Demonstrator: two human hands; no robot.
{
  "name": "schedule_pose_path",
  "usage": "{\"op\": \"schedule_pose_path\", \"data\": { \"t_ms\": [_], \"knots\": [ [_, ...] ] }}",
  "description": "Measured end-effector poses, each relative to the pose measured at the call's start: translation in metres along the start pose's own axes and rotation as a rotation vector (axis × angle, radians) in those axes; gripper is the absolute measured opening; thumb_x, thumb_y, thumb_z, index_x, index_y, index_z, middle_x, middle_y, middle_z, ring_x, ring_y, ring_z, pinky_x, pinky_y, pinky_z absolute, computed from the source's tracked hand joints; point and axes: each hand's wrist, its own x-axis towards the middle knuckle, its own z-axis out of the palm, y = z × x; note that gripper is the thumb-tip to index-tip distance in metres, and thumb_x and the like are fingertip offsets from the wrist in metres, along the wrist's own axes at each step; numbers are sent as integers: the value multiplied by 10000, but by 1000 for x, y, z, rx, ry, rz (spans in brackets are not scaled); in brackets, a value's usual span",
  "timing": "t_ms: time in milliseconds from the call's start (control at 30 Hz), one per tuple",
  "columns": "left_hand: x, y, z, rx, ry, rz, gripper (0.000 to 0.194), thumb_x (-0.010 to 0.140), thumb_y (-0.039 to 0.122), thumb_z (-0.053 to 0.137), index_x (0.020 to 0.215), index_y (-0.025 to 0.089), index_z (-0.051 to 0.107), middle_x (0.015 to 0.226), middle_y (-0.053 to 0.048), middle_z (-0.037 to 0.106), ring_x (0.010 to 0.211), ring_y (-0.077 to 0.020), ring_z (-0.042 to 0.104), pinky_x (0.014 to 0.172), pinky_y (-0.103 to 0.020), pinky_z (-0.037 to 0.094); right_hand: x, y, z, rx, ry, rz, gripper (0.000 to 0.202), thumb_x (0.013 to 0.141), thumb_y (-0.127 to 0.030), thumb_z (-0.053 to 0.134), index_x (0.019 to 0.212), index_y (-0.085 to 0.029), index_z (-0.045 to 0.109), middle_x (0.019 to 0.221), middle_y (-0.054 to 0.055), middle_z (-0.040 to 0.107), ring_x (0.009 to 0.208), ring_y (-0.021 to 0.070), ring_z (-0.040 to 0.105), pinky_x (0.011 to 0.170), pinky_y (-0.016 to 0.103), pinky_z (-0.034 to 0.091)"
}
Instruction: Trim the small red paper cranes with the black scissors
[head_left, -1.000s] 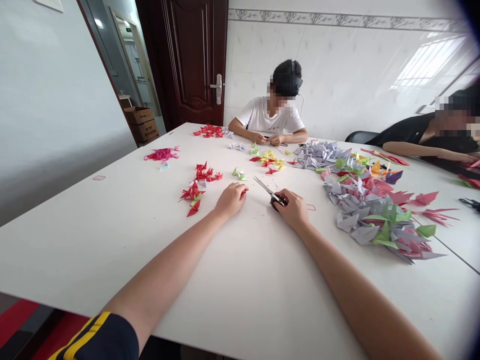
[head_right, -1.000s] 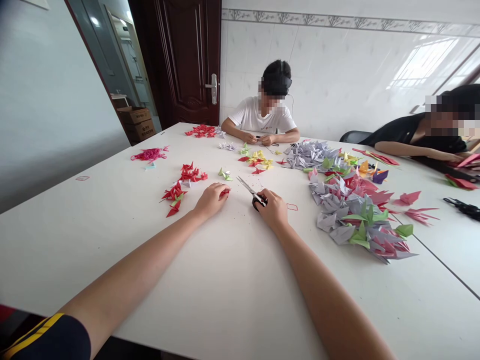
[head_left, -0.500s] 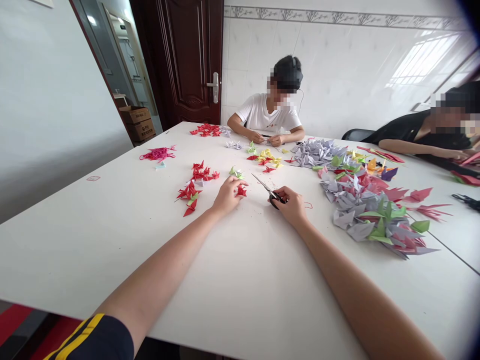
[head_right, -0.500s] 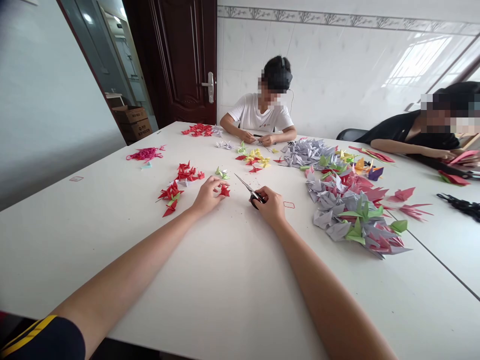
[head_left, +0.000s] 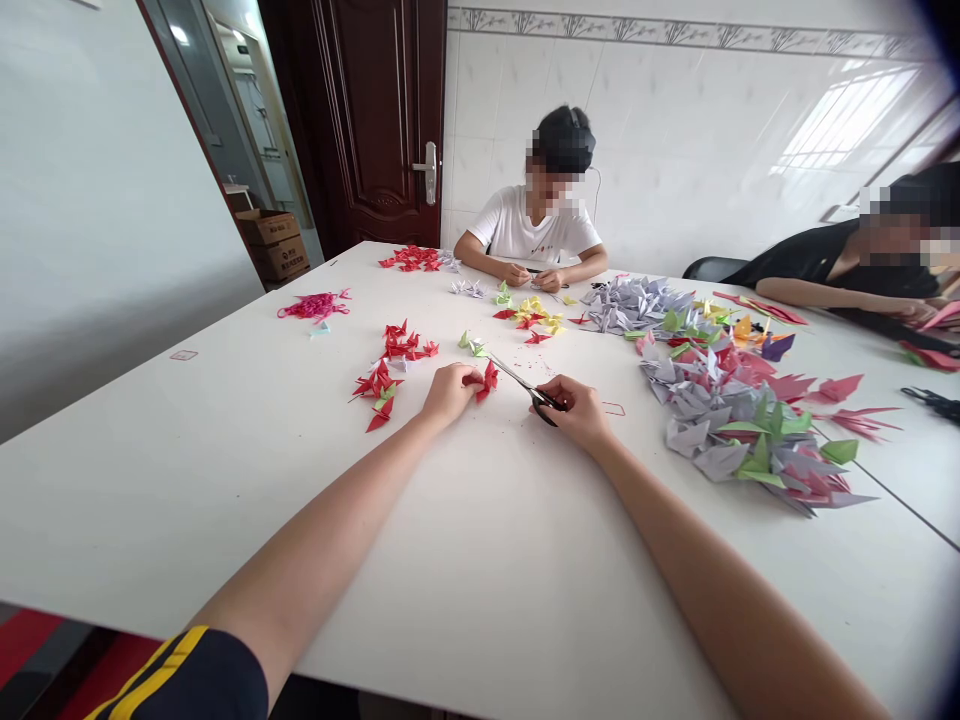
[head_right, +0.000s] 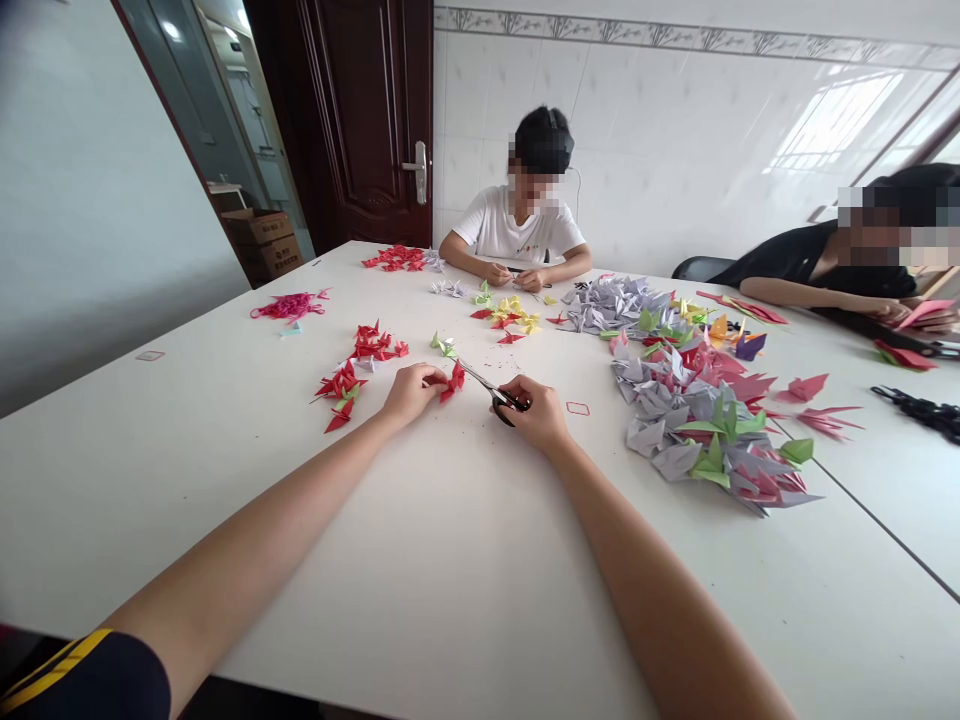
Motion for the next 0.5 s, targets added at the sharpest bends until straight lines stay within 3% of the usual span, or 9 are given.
{"op": "schedule_pose_path", "data": {
  "t_ms": [100,233,300,500],
  "knots": [
    [1,-3,2,-76,55,-39,139,795,93,570,785,186,673,844,-31,724,798,-168,669,786,-290,523,1,0,-2,170,-92,64,311,692,-421,756,891,-203,657,827,69,742,715,207,639,614,301,465],
    [1,-6,4,-286,20,-118,144,846,126,510,836,183,642,787,-18,702,670,-132,660,692,-265,544,2,1,-3,192,-154,99,338,695,-435,770,912,-192,680,832,78,752,724,214,656,607,301,477],
    [2,-8,4,-290,7,-109,132,839,137,531,829,175,657,745,-19,701,651,-132,653,691,-266,548,2,2,-3,180,-162,99,331,694,-419,769,922,-192,689,833,77,755,729,216,659,610,302,480],
    [7,-8,-1,-210,58,-113,197,778,101,603,897,154,751,933,-73,770,816,-182,700,784,-303,560,3,4,-2,161,-147,88,309,690,-376,757,936,-197,706,841,75,758,733,221,661,620,311,483]
  ]
}}
